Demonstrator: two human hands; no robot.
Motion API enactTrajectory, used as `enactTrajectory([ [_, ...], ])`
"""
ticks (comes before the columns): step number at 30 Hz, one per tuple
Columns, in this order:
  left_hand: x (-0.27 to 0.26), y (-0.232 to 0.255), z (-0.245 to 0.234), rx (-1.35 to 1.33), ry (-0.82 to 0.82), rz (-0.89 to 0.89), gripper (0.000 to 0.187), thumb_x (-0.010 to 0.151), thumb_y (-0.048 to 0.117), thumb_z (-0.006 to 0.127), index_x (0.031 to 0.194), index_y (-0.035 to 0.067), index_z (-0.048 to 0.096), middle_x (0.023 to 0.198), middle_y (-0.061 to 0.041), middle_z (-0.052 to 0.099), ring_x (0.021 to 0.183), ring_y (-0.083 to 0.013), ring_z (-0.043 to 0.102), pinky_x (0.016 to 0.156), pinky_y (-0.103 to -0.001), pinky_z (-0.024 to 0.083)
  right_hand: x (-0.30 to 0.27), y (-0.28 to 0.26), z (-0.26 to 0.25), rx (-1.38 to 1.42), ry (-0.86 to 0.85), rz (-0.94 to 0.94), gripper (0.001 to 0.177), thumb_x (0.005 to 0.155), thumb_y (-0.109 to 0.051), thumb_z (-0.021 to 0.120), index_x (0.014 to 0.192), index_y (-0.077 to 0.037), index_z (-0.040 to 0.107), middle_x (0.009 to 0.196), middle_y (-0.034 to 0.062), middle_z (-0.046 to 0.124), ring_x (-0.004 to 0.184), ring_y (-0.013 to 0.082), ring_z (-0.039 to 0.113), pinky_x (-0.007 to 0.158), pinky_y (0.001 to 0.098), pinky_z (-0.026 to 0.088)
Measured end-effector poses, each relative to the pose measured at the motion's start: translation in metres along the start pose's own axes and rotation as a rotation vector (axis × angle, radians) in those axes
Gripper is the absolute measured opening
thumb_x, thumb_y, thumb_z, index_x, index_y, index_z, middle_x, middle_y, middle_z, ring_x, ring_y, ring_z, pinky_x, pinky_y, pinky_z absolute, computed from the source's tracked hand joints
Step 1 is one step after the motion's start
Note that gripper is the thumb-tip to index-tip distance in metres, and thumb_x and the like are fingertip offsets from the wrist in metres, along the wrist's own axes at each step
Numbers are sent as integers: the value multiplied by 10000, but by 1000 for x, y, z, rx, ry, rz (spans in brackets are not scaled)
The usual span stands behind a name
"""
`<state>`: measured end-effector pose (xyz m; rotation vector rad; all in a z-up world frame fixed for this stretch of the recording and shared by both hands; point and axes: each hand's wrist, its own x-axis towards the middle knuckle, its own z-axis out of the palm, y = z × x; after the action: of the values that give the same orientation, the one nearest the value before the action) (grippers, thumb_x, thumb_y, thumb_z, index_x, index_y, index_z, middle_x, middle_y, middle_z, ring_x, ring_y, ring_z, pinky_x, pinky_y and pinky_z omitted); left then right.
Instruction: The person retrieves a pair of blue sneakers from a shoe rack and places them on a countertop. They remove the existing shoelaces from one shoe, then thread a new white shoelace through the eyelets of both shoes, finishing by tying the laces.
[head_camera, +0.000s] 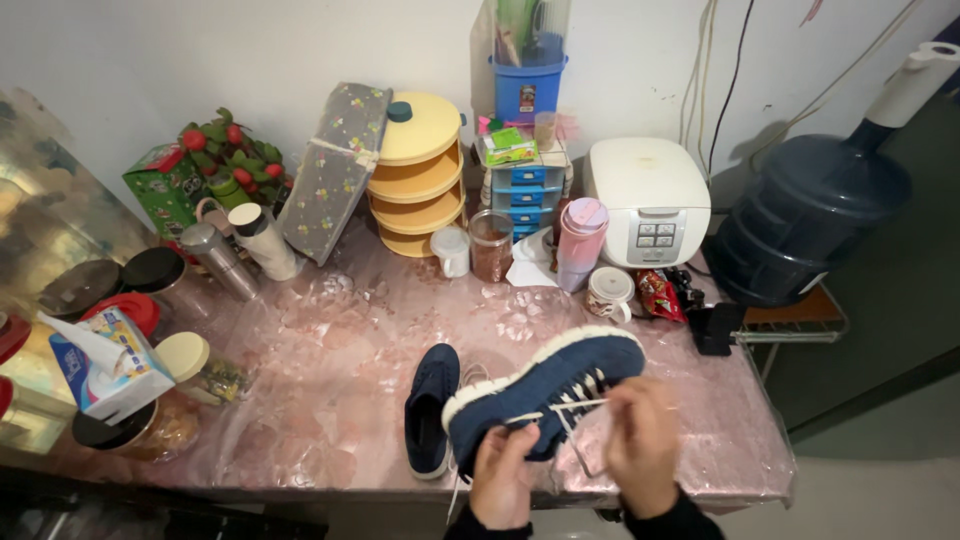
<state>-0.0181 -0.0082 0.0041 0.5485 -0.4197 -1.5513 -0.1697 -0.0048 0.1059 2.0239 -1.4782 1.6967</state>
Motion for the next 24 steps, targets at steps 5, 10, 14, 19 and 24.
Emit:
enactTrajectory([
  [5,-2,37,12,-63,-99,63,329,899,40,639,1191,-110,639,1196,-161,718,1134,-233,665,1038,-390,483,-6,51,-21,124,131,436,22,1039,-3,579,1048,-19,591,928,85,592,852,159,573,773,286,468],
  [10,-4,68,27,-65,-139,23,398,928,107,594,1264,-104,626,1243,-162,705,1152,-237,669,1030,-400,491,-7,54,-37,319,-111,534,99,988,-11,583,1056,-28,653,955,66,616,822,144,550,705,274,444],
  [14,-3,70,33,-135,-107,-22,364,928,113,600,1233,-83,638,1222,-166,715,1132,-243,683,1032,-400,498,-6,13,-36,250,-394,126,153,839,24,647,970,-53,668,951,72,684,914,218,673,827,324,514],
  [19,-6,67,33,-163,-163,-60,339,945,130,609,1224,-57,650,1205,-150,717,1107,-241,678,988,-408,501,14,-33,-32,39,-470,39,182,767,1,728,941,-46,699,926,103,668,913,323,635,802,388,486],
  [24,-7,66,39,-145,-141,19,335,927,101,609,1228,-41,647,1223,-112,714,1145,-220,664,1024,-393,493,23,-63,-22,116,-236,1,229,768,1,740,978,-3,649,947,126,640,916,316,619,805,381,494],
])
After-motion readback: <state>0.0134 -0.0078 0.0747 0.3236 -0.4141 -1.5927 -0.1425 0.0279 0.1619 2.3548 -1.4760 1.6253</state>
